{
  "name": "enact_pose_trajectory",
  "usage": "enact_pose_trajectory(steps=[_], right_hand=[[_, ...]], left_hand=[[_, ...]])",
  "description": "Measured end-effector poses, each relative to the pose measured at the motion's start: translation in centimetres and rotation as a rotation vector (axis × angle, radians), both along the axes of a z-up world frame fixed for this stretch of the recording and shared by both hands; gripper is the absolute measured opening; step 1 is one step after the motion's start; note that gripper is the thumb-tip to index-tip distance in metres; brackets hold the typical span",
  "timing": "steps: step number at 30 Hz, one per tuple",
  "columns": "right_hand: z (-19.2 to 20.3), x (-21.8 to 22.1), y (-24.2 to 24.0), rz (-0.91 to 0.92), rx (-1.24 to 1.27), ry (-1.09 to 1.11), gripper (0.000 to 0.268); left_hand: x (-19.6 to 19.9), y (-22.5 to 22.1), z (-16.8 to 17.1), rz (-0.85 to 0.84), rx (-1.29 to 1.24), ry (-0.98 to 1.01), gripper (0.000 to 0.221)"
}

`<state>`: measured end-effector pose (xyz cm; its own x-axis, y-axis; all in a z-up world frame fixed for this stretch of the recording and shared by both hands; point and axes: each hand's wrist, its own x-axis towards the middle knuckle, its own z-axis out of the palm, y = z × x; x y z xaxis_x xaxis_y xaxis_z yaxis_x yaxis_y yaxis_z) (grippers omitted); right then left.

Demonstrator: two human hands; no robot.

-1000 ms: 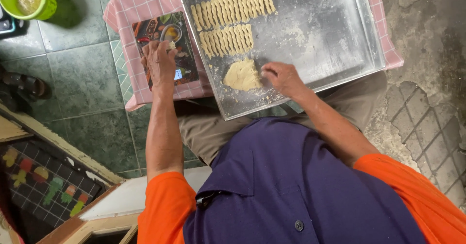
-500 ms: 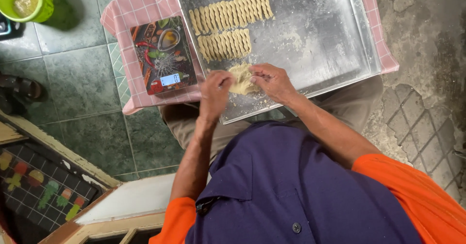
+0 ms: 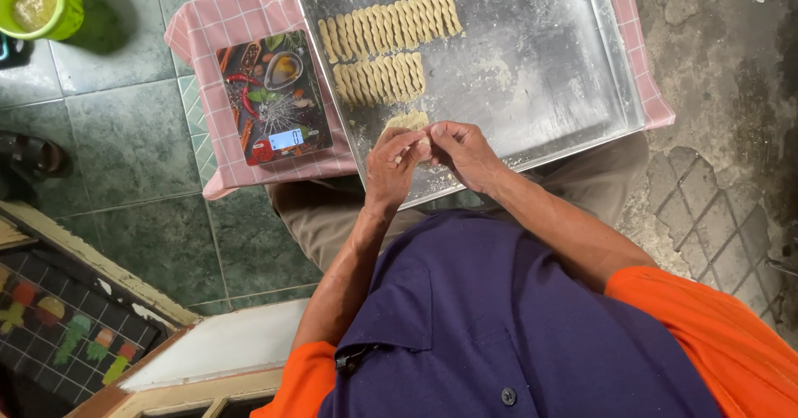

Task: The person is manually braiding small strips of dough by twisting them and then placing them in neat rows on a metal baking tray.

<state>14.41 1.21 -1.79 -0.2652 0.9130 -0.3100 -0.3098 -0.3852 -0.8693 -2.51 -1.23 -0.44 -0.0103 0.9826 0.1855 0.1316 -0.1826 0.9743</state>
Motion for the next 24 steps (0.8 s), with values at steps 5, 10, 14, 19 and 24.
enact_pose_trajectory(steps=[5,10,14,19,24], right_hand=[[1.5,0.5,-0.4,0.056,0.221,-0.256,0.019],[0.6,1.9,0.3,0.066,0.373,-0.315,0.013],[2.5,1.3,0.4,0.062,0.511,-0.248,0.028],[1.2,2.2,1.3,0.031,0.560,-0.107,0.025],[1.1,2.1,1.0,-0.067,0.569,-0.157,0.015]], left_hand=[[0.7,-0.4,2.3,0.044,-0.142,-0.255,0.014],[1.3,-0.8,3.3,0.035,-0.250,-0.599,0.017],[2.3,-0.9,1.3,0.048,-0.328,-0.739,0.009],[2.9,-1.8,1.5,-0.002,-0.370,-0.805,0.019],[2.5,-1.0,2.6,-0.027,-0.311,-0.530,0.013]])
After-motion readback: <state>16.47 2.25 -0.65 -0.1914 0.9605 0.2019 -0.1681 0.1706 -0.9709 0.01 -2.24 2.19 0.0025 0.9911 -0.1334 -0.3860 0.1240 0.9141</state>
